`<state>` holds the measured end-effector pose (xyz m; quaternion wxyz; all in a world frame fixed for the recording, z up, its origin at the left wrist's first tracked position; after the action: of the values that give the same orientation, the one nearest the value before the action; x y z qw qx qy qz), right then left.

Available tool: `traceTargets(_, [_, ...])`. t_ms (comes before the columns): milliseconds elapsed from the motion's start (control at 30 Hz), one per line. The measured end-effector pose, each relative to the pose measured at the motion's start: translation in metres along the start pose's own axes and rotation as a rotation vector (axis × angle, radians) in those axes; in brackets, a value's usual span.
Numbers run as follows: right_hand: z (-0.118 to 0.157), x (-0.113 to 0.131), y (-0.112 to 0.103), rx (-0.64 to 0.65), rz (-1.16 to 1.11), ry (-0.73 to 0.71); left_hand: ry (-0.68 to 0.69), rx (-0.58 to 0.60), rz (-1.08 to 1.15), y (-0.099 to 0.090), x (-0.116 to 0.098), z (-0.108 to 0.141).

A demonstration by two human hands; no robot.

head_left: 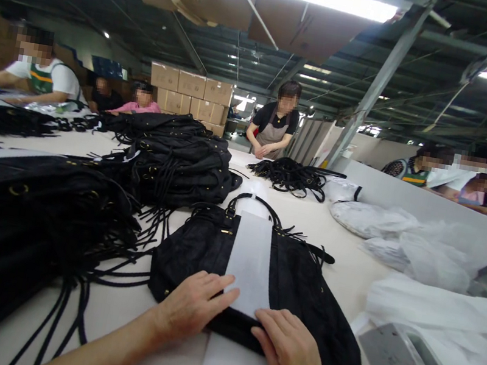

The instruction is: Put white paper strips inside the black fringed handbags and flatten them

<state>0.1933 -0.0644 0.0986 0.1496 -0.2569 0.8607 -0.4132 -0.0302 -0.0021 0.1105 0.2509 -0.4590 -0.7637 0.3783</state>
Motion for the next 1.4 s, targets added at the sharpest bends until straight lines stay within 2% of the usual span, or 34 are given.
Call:
traceTargets(67, [-0.008, -0.008, 0.001, 0.012, 0.075, 0.034, -0.064, -0.059, -0.026, -0.007, 0.017, -0.001])
traceTargets(133, [-0.015, -0.017, 0.004, 0.039, 0.158, 0.064, -0.137, -0.041, -0.02, -0.013, 0.034, -0.002])
traceTargets(267, [-0.023, -0.03, 0.011, 0.121, 0.242, 0.098, -0.208, 0.135, 0.009, -0.023, 0.062, 0.0])
traceTargets(433, [-0.021, -0.037, 0.016, 0.145, 0.208, 0.114, -0.309, 0.302, 0.036, -0.037, 0.091, 0.011])
traceTargets(533, [-0.019, -0.039, 0.018, 0.152, 0.179, 0.123, -0.38, 0.385, 0.025, -0.046, 0.099, 0.014])
traceTargets(600, [-0.016, -0.037, 0.017, 0.147, 0.131, 0.117, -0.371, 0.412, 0.004, -0.049, 0.09, 0.009])
traceTargets(667, [-0.014, -0.034, 0.014, 0.129, 0.061, 0.105, -0.309, 0.392, -0.042, -0.047, 0.07, 0.0])
traceTargets(800, [-0.011, -0.026, 0.009, 0.065, -0.003, 0.08, -0.106, 0.218, -0.084, -0.026, 0.015, -0.017])
traceTargets(867, [-0.013, -0.023, 0.007, 0.039, 0.021, 0.075, -0.005, 0.111, -0.072, -0.013, -0.002, -0.02])
traceTargets(933, [-0.015, -0.023, 0.006, 0.032, 0.048, 0.078, 0.039, 0.021, -0.054, -0.004, -0.006, -0.018])
traceTargets(1033, [-0.017, -0.024, 0.006, 0.047, 0.051, 0.086, 0.034, -0.075, -0.04, 0.0, 0.004, -0.012])
traceTargets(1167, [-0.018, -0.024, 0.005, 0.092, 0.011, 0.116, 0.025, -0.111, -0.003, 0.002, 0.011, -0.007])
traceTargets(1300, [-0.017, -0.021, 0.001, 0.145, -0.015, 0.144, -0.076, -0.142, 0.077, 0.008, 0.005, -0.007])
traceTargets(1400, [-0.016, -0.018, -0.002, 0.188, -0.073, 0.171, -0.078, -0.159, 0.107, 0.012, -0.001, -0.008])
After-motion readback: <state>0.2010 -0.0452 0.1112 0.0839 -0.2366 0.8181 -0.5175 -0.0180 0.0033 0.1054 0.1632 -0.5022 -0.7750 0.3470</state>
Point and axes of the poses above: each hand's wrist, its own z-axis away from the middle knuckle, its own y-axis out of the palm, x = y × z, the point moved 2 cm from there along -z, towards the middle knuckle, and after that the axes turned 3 degrees about -y, right-handed, at the moved point
